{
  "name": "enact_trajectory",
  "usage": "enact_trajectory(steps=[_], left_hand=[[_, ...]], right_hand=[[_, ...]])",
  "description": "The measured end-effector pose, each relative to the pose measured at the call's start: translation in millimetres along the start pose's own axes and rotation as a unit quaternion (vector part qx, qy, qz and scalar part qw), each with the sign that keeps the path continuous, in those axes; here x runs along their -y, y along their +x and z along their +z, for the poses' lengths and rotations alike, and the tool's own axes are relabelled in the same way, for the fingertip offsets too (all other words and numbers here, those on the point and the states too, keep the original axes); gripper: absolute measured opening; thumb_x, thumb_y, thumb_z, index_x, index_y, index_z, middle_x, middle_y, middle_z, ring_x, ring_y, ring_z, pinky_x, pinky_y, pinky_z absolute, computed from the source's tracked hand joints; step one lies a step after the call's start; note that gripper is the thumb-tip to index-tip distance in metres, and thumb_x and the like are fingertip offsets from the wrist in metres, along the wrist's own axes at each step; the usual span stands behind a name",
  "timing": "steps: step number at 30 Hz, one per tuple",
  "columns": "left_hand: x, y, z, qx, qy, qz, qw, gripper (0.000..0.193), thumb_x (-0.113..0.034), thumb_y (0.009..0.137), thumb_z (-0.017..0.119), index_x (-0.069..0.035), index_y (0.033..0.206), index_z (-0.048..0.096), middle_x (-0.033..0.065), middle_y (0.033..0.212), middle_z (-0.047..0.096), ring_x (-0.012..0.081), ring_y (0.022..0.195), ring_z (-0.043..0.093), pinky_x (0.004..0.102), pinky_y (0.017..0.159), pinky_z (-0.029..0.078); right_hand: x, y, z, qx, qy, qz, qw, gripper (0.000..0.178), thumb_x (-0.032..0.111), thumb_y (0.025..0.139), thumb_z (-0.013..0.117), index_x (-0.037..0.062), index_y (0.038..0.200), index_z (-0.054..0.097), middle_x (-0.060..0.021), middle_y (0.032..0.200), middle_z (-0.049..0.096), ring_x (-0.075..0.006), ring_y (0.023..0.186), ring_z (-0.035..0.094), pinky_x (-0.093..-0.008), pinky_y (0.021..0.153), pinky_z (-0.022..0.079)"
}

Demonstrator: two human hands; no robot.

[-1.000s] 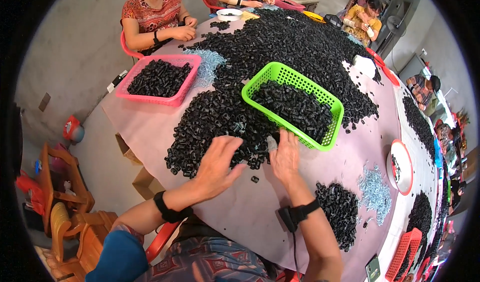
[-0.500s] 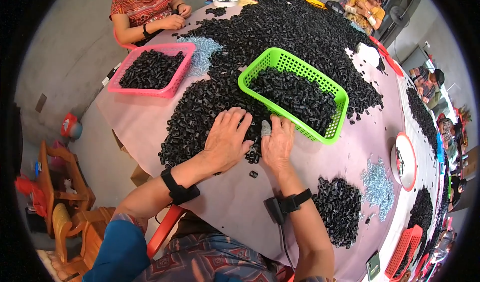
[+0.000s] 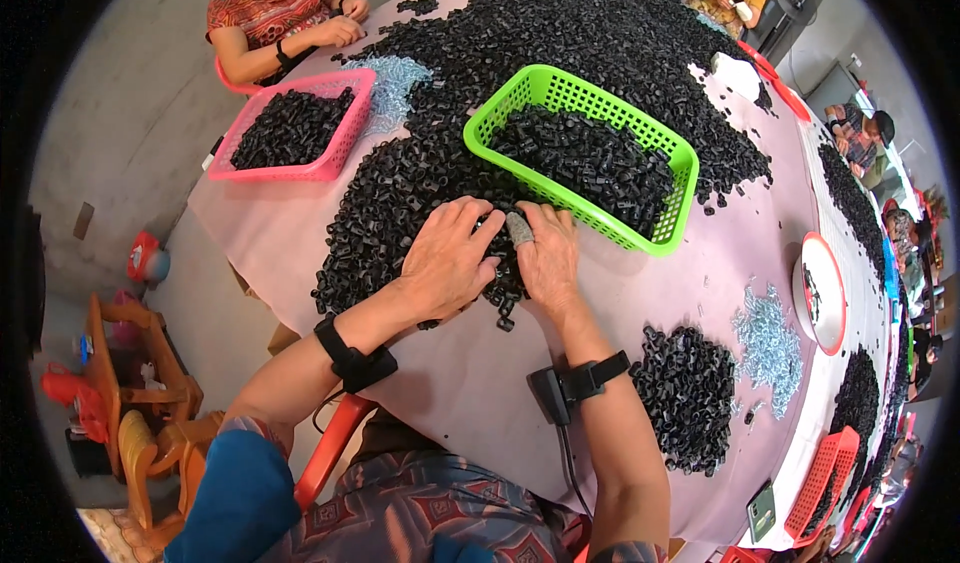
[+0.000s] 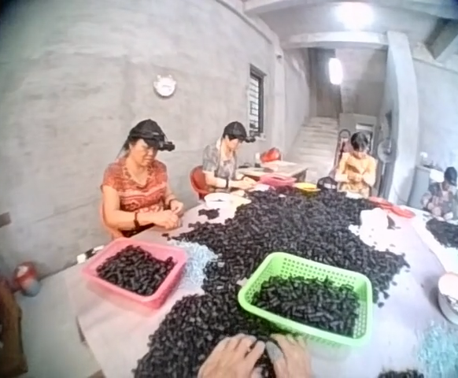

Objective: Sorting and assembling small black plastic shoe components at a workstation.

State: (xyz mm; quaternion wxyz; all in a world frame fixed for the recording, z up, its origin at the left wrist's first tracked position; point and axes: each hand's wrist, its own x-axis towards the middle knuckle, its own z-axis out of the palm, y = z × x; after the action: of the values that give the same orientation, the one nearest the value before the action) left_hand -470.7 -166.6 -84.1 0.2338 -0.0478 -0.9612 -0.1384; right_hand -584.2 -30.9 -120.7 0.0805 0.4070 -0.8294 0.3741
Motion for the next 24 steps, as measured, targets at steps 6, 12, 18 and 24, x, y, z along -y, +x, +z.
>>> enact_trajectory(steps=[6,12,18,24], left_hand=[[1.7,-3.4,4.3,0.029,-0.050,0.053,0.997,0.053,-0.015,0.074,0.067,0.003,0.121,0.052,0.0178,0.121,0.050,0.0351,0.120,0.046,0.0462,0.104,0.036],[-7.6,-11.4,11.1,0.040,-0.056,0.104,0.992,0.056,-0.020,0.075,0.066,0.002,0.124,0.050,0.0186,0.121,0.052,0.0361,0.125,0.044,0.0518,0.110,0.030],[-16.1,-16.9,13.1,0.103,-0.124,0.146,0.976,0.056,-0.016,0.075,0.062,0.005,0.124,0.047,0.0209,0.117,0.050,0.0384,0.117,0.046,0.0482,0.105,0.034],[-38.0,-26.5,24.5,0.100,-0.140,0.160,0.972,0.068,-0.017,0.074,0.059,0.012,0.132,0.039,0.0237,0.117,0.048,0.0396,0.111,0.046,0.0475,0.102,0.034]], right_hand=[[7.6,-17.7,-11.7,-0.008,0.070,0.000,0.997,0.033,0.010,0.081,0.049,0.0016,0.111,0.059,-0.0177,0.102,0.059,-0.0383,0.095,0.050,-0.0450,0.090,0.040],[19.0,-51.4,-32.3,-0.011,0.081,-0.038,0.996,0.020,0.013,0.086,0.049,0.0009,0.100,0.054,-0.0190,0.099,0.056,-0.0399,0.092,0.048,-0.0447,0.087,0.040],[27.4,-79.1,-47.4,0.029,0.079,-0.025,0.996,0.019,0.010,0.085,0.048,-0.0004,0.100,0.052,-0.0197,0.093,0.053,-0.0388,0.088,0.046,-0.0440,0.083,0.037],[33.1,-104.1,-55.0,0.017,0.043,0.007,0.999,0.042,0.016,0.082,0.045,-0.0024,0.119,0.052,-0.0218,0.099,0.051,-0.0395,0.087,0.045,-0.0437,0.084,0.039]])
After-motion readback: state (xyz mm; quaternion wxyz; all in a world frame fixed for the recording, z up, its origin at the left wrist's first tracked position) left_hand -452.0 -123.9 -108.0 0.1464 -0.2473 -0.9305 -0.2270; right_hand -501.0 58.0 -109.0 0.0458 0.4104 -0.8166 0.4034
